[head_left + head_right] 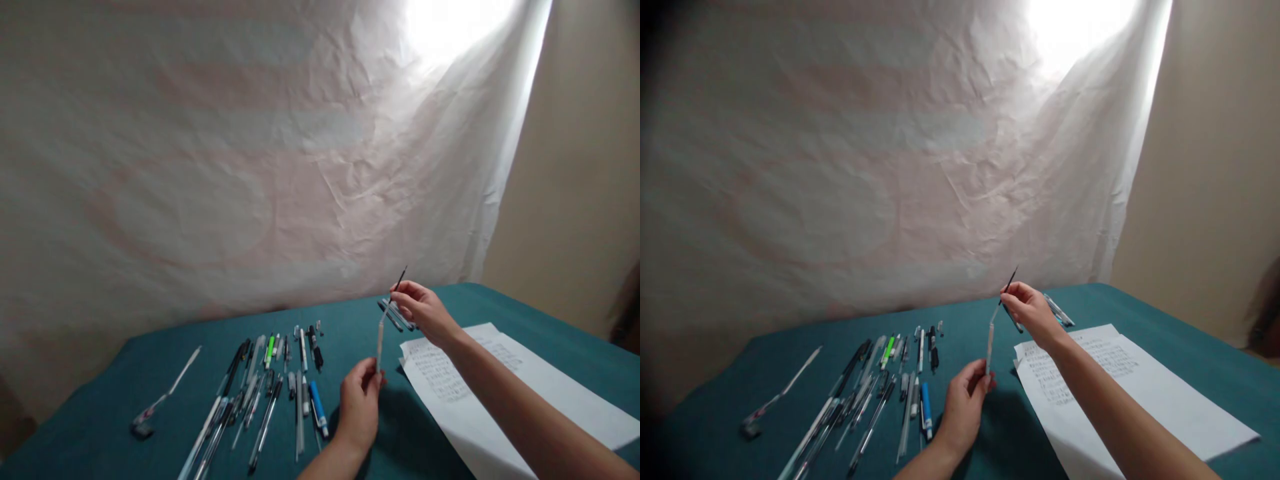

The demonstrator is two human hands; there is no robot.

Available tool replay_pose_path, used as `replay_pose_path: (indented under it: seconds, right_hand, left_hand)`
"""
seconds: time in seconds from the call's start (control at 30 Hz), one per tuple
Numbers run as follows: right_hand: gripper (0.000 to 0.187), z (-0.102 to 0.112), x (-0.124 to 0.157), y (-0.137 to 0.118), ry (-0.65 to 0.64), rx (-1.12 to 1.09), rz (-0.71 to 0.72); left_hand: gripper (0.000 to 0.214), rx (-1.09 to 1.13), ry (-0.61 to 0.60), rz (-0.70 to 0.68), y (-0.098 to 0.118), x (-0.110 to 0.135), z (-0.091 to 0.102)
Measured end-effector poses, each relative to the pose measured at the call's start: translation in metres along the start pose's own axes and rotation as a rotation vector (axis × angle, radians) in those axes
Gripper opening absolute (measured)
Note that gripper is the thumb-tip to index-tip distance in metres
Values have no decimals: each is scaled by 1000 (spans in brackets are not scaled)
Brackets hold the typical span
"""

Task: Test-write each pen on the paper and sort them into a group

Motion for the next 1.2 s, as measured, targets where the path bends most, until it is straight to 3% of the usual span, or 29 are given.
replay_pose_path:
  seconds: [0.13,0.57,0.87,1.07,1.2]
  right_hand:
    - [25,6,-1,0,66,62,5]
    - [32,4,-1,4,1,149,-37]
    - [34,-8,5,1,-254,348,-33]
    - [43,-14,-4,28,-217,391,-79]
    - [38,-51,-18,61,-356,691,-2]
  left_hand:
    - [23,-20,-19,-7,2,0,-1]
    - [25,-43,-20,9,3,0,-1]
    - [26,22,-20,-10,1,0,-1]
    - [22,30,58,-46,2,3,1]
    - [22,14,91,-73,2,4,4]
Point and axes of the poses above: each hand's wrist, its own x-axis away from the middle knuckle, its own z-axis out of the back of the hand, y = z × x, the point moved 2 cm from there along -x, towards the middle knuckle, and after that the axes turned 12 degrees about x, right-handed, at the moved point
